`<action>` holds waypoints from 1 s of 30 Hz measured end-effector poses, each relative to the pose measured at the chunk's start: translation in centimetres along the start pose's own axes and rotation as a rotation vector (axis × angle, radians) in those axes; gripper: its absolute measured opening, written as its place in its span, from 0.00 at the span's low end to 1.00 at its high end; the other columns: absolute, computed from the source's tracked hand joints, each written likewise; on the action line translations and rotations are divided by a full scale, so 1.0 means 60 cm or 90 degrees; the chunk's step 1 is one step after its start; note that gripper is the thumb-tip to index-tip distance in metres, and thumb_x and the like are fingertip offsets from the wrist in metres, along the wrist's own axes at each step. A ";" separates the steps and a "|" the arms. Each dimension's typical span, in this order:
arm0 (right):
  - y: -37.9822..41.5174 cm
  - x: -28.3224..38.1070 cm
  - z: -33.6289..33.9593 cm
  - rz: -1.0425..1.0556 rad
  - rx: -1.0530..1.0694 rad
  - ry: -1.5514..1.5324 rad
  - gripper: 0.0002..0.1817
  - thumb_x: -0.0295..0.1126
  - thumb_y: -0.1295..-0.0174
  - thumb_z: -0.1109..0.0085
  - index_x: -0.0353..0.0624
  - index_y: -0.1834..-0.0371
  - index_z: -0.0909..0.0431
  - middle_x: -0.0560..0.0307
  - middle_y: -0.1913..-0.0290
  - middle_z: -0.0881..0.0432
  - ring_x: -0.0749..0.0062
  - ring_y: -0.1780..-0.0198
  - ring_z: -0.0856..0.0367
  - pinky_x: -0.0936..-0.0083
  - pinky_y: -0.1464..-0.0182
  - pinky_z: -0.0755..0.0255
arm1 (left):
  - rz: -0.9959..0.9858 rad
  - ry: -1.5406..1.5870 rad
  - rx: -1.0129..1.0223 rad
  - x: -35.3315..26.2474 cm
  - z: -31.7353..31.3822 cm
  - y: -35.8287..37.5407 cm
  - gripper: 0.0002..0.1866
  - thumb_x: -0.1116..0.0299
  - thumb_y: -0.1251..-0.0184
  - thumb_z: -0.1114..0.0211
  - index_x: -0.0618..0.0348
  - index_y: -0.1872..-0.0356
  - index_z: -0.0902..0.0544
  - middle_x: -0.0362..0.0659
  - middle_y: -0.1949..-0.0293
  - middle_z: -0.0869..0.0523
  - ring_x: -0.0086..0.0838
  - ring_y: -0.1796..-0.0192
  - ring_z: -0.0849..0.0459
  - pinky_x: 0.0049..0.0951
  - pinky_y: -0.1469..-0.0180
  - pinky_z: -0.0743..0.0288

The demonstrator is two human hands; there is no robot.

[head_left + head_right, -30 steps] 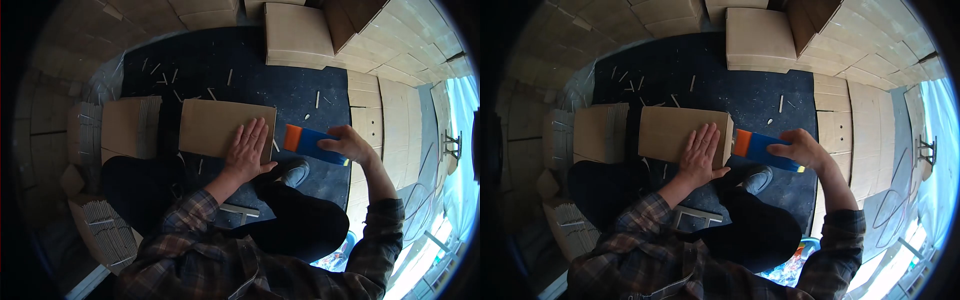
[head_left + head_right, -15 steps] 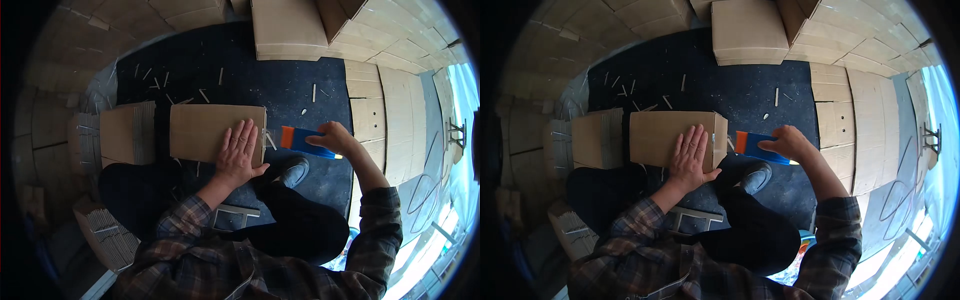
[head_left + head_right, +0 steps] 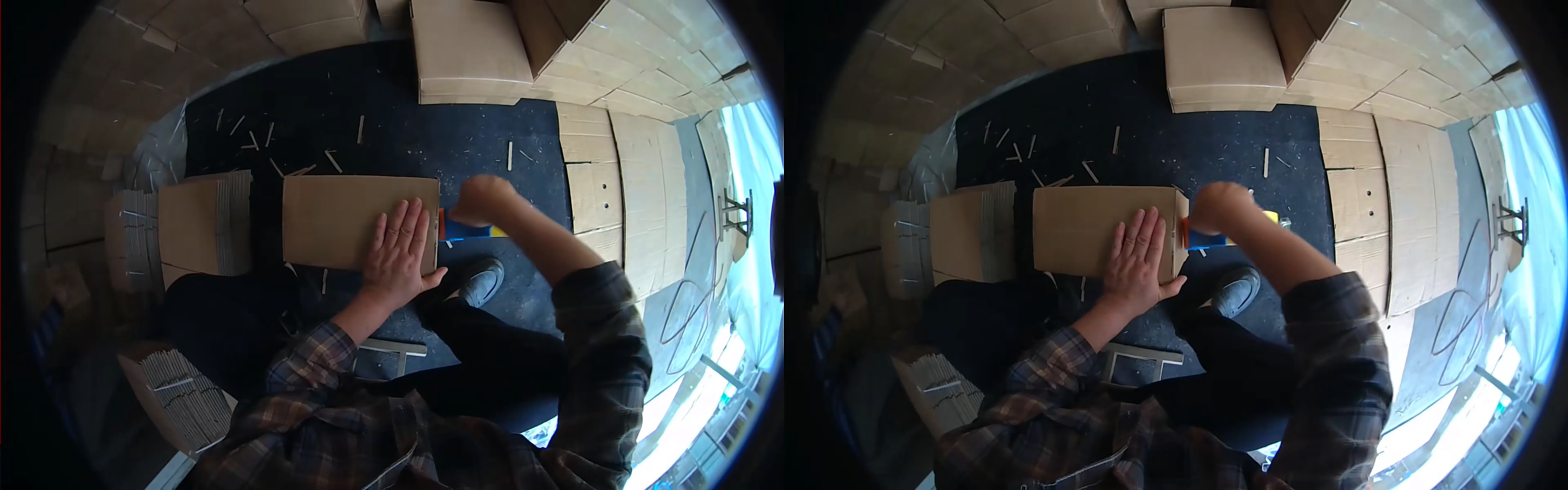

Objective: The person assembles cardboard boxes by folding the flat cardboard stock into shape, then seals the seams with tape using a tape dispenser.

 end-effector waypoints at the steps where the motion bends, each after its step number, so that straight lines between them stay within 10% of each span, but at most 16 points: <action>1: -0.007 0.018 -0.015 -0.003 0.015 0.011 0.23 0.45 0.43 0.38 0.44 0.49 0.17 0.47 0.46 0.17 0.56 0.44 0.18 0.63 0.46 0.23 | 0.002 0.016 -0.001 0.001 0.001 -0.002 0.53 0.40 0.46 0.34 0.65 0.26 0.45 0.53 0.23 0.50 0.41 0.21 0.55 0.47 0.22 0.65; 14: -0.048 0.010 -0.137 -0.038 -0.078 0.049 0.18 0.41 0.32 0.51 0.51 0.43 0.20 0.49 0.46 0.17 0.54 0.43 0.18 0.61 0.46 0.22 | -0.002 0.022 -0.031 0.002 0.005 0.000 0.53 0.37 0.49 0.33 0.57 0.26 0.42 0.51 0.23 0.50 0.41 0.21 0.55 0.50 0.23 0.67; 22: 0.172 0.109 -0.018 0.097 -0.036 0.148 0.16 0.38 0.28 0.55 0.68 0.42 0.23 0.58 0.42 0.23 0.58 0.45 0.18 0.63 0.47 0.21 | -0.017 0.047 0.020 0.016 0.029 0.012 0.62 0.27 0.53 0.37 0.63 0.25 0.48 0.50 0.22 0.53 0.40 0.20 0.58 0.50 0.23 0.69; 27: 0.138 0.102 -0.041 -0.004 -0.016 0.048 0.17 0.49 0.29 0.56 0.71 0.41 0.23 0.59 0.49 0.18 0.61 0.46 0.17 0.63 0.46 0.24 | 0.223 -0.044 0.010 0.179 0.057 0.053 0.50 0.37 0.35 0.44 0.61 0.24 0.53 0.51 0.22 0.56 0.39 0.20 0.59 0.53 0.23 0.65; 30: 0.126 0.099 -0.051 -0.006 -0.041 0.059 0.20 0.53 0.29 0.58 0.70 0.40 0.24 0.59 0.51 0.16 0.62 0.46 0.17 0.64 0.46 0.25 | 0.480 0.192 -0.162 0.310 0.050 0.120 0.46 0.40 0.33 0.44 0.64 0.26 0.48 0.56 0.27 0.42 0.45 0.25 0.43 0.46 0.27 0.45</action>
Point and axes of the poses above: each hand's wrist, its own y-axis away from the middle knuckle, its own z-axis out of the back of the hand, x = y × z, the point moved 6 cm from there along -y, towards the middle knuckle
